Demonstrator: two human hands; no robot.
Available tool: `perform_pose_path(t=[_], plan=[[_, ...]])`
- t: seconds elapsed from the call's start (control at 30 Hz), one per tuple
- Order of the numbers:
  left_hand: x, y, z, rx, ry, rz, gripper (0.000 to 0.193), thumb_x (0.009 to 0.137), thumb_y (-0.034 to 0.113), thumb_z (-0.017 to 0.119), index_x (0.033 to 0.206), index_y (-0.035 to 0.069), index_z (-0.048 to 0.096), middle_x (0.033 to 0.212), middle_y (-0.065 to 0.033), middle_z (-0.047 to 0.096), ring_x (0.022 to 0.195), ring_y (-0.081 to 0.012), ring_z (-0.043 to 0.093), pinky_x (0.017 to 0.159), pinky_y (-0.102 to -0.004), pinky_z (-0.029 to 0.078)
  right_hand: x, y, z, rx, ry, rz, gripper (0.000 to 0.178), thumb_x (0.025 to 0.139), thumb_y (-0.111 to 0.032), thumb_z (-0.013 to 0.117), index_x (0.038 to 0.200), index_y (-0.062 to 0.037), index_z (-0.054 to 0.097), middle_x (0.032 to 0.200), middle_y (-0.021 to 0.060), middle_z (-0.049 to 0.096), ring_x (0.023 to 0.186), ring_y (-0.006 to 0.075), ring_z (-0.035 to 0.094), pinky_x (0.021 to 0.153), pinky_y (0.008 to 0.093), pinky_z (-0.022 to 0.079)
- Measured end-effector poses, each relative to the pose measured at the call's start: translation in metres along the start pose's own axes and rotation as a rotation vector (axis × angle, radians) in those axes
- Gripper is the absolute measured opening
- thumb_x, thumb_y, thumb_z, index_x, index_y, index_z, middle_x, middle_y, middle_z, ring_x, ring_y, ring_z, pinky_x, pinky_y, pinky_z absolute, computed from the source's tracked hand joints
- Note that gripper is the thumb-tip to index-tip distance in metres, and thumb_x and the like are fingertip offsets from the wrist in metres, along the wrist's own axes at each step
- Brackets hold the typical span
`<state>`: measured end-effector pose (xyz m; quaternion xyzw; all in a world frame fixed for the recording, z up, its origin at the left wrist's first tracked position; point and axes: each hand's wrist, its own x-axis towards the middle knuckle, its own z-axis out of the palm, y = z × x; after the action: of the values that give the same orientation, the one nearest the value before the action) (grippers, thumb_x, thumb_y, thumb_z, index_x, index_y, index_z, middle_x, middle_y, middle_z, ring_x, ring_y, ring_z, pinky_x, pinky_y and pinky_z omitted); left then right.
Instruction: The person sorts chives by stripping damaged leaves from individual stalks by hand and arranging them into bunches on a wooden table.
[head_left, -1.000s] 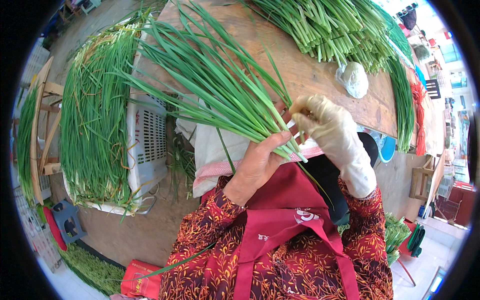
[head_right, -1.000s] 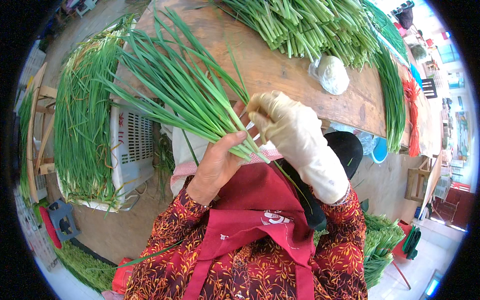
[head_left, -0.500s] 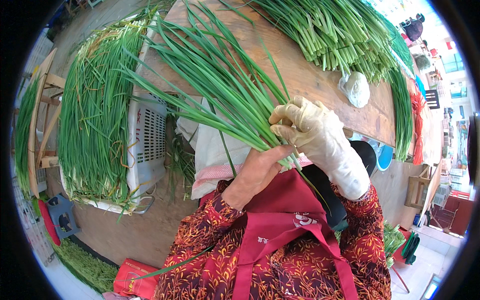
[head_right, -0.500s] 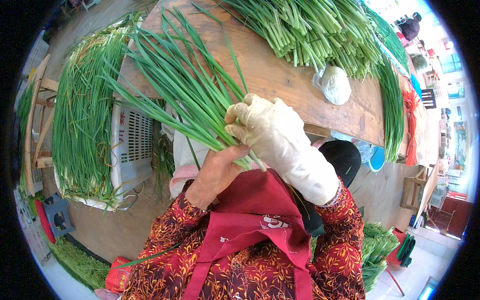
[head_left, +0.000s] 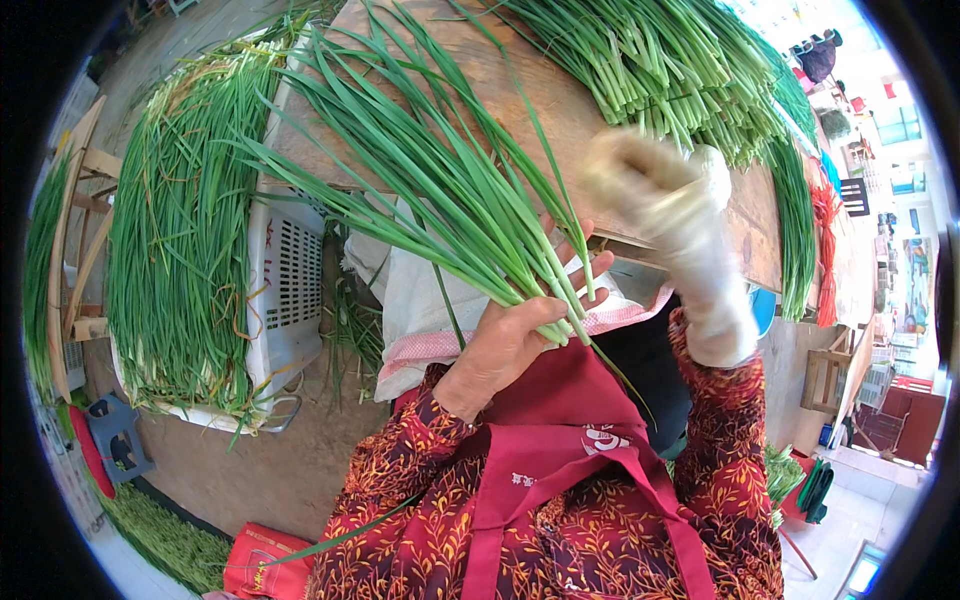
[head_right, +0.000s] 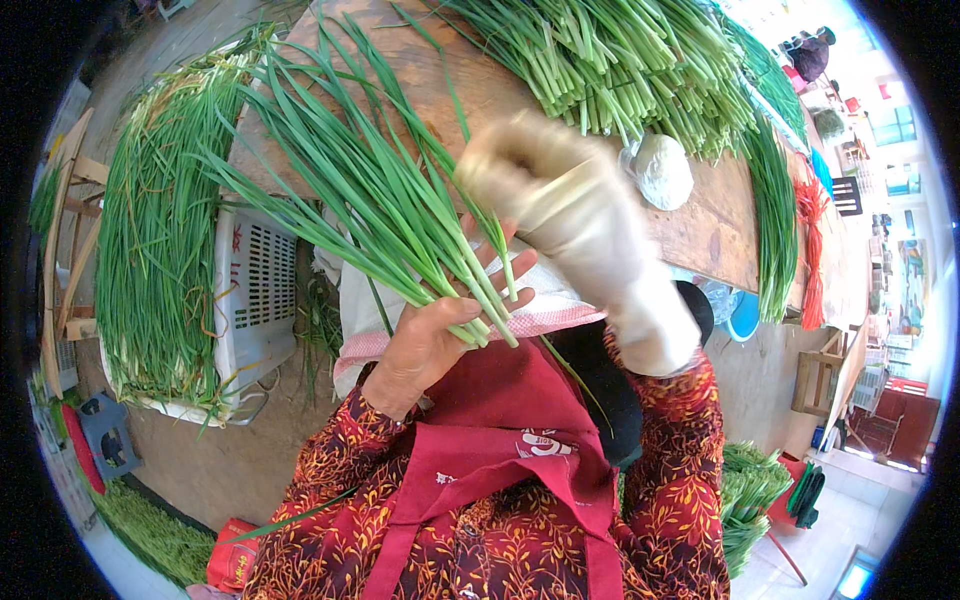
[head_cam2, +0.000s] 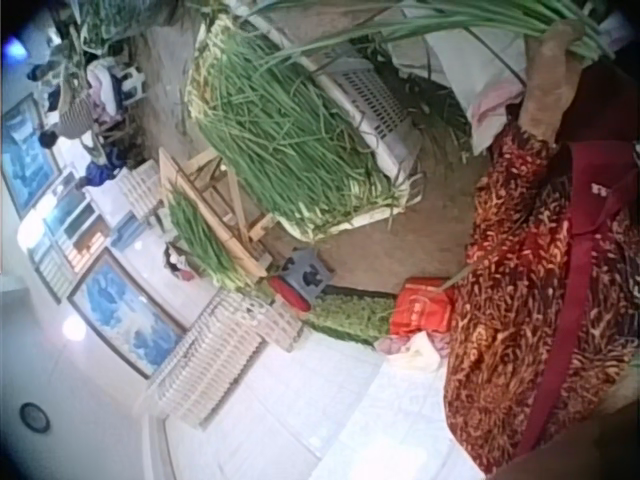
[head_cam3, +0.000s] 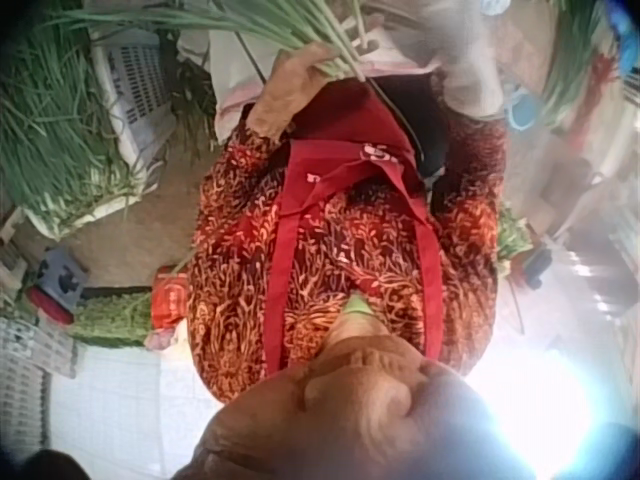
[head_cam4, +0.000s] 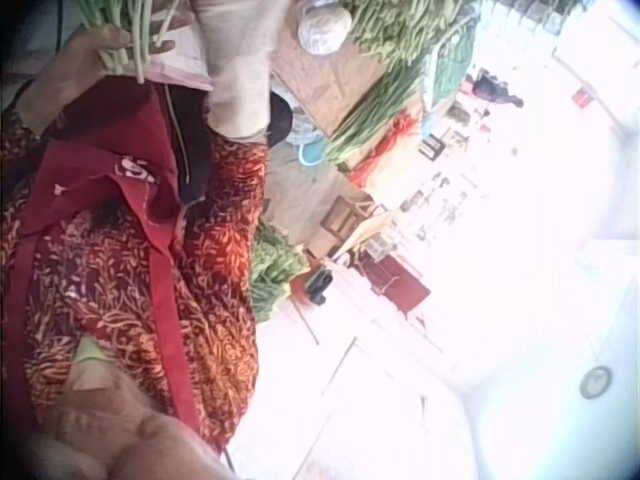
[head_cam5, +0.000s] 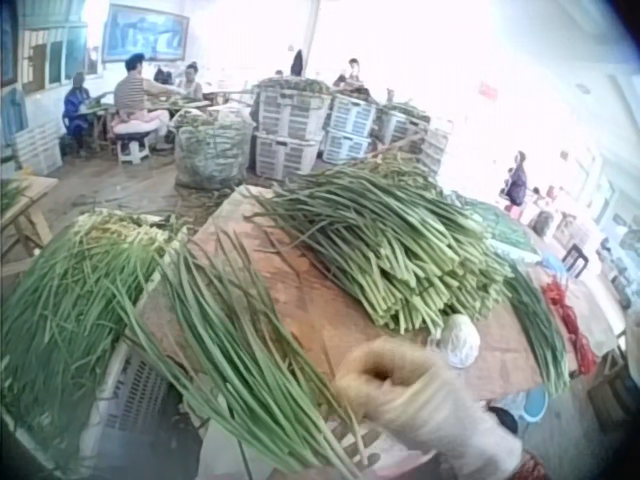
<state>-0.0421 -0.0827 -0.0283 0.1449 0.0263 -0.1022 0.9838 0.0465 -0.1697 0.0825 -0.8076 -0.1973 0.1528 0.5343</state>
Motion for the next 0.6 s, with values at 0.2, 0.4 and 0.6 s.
perform_pose_path(t=[0.2,0.4,0.6], plan=[[0.008,0.001,0.009,-0.116,-0.025,-0.055,0.061,0.072,0.005,0.050,0.127,0.008,0.023,0.128,-0.0135,0.031,0.118,-0.0277,0.031,0.094,-0.0432,0.034,0.000,-0.011,-0.074,-0.059,0.005,-0.427,0.021,0.082,-0.013,0.041,0.092,0.0007,0.054,0.080,0.0083,0.055,0.073,0.0148,0.053,0.068,0.0241,0.042],[0.023,0.005,0.023,-0.135,-0.052,-0.004,0.045,0.082,0.009,0.048,0.123,0.008,0.030,0.114,-0.0023,0.047,0.109,-0.0176,0.042,0.094,-0.0399,0.034,-0.039,0.046,-0.037,-0.105,0.266,-0.382,0.050,0.085,-0.042,0.035,0.109,-0.0007,0.048,0.114,0.0124,0.047,0.101,0.0192,0.045,0.083,0.0299,0.036],[0.025,-0.019,0.050,-0.097,-0.036,0.012,0.036,0.084,0.010,0.046,0.118,0.011,0.036,0.115,-0.0009,0.047,0.108,-0.0156,0.044,0.093,-0.0343,0.036,-0.034,0.060,0.022,0.477,0.471,-0.329,0.062,0.080,-0.054,0.035,0.116,-0.0033,0.042,0.112,0.0066,0.044,0.099,0.0162,0.043,0.088,0.0289,0.032]])
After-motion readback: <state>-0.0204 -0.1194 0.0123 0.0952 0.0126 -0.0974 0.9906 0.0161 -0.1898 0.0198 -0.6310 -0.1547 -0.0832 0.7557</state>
